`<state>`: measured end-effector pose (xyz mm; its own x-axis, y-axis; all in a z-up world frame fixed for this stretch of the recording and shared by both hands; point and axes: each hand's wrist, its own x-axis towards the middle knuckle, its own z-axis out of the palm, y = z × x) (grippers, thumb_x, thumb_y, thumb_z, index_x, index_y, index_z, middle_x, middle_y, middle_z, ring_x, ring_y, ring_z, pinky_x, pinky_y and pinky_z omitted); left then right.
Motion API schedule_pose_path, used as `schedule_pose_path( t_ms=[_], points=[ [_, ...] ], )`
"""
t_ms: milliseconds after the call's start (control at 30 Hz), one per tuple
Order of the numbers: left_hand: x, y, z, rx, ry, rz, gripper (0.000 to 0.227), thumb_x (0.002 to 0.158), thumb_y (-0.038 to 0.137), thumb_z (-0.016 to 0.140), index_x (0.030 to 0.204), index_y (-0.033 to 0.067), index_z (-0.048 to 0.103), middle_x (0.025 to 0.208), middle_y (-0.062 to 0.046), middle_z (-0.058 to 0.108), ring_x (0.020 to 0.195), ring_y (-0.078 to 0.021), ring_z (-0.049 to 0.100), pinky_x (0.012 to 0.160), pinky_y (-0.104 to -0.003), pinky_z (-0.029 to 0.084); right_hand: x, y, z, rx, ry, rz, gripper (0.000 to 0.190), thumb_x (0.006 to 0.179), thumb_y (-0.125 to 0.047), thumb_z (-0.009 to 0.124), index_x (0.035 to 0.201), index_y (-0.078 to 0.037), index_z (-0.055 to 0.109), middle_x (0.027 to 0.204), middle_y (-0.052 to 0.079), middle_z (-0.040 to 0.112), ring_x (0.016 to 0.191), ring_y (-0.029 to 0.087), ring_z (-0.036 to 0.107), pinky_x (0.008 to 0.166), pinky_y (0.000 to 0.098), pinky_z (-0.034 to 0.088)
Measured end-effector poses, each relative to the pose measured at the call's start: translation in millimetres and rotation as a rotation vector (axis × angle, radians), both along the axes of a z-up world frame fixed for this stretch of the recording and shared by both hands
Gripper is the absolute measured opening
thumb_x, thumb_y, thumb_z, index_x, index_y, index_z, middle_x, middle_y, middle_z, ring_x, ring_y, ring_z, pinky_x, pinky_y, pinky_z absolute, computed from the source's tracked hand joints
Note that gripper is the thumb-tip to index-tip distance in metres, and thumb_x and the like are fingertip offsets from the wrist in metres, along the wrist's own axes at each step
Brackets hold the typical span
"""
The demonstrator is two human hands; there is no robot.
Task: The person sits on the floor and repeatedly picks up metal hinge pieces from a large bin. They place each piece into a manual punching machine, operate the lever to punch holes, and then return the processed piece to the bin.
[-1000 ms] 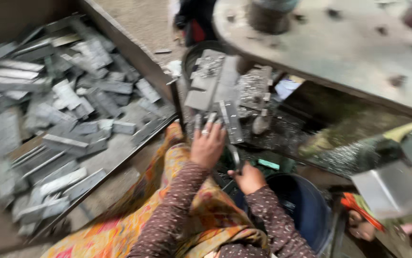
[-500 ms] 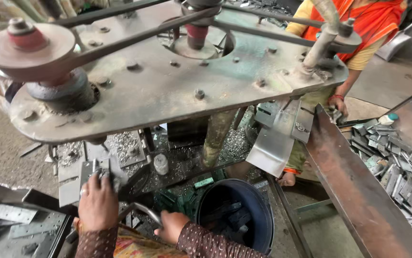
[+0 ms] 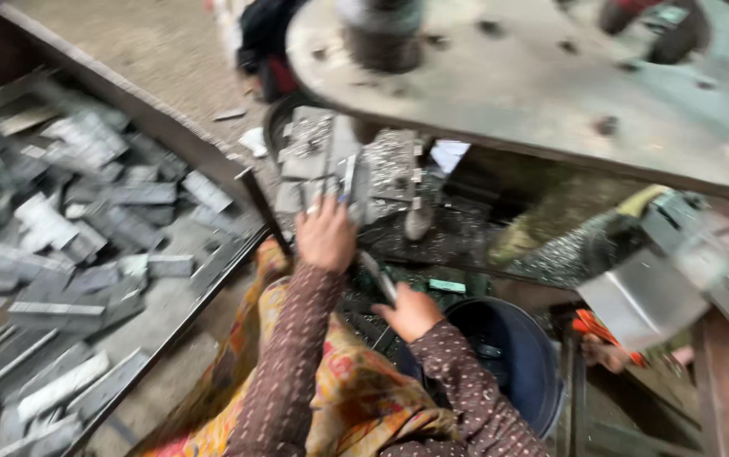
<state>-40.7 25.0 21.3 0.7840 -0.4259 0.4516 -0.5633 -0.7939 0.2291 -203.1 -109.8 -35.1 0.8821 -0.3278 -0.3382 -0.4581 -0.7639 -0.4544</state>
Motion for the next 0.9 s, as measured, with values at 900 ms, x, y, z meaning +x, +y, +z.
schedule_pose_path(
  t_ms=[900],
  points=[
    [8, -5, -5, 0.077, -0.043, 0.072, 0.021, 0.092, 0.011, 0.056, 0.106, 0.0026, 0.070, 0.115, -0.013, 0.067, 0.125, -0.0301, 0.063, 0.094, -0.045, 0.048, -25, -3, -142, -0.024, -0.108, -0.057, 0.047, 0.088, -0.044, 0.069, 0.107, -0.003, 0.058, 0.082, 0.024, 0.072, 0.079, 0.045, 0.070, 0.070, 0.0552, 0.055]
  ],
)
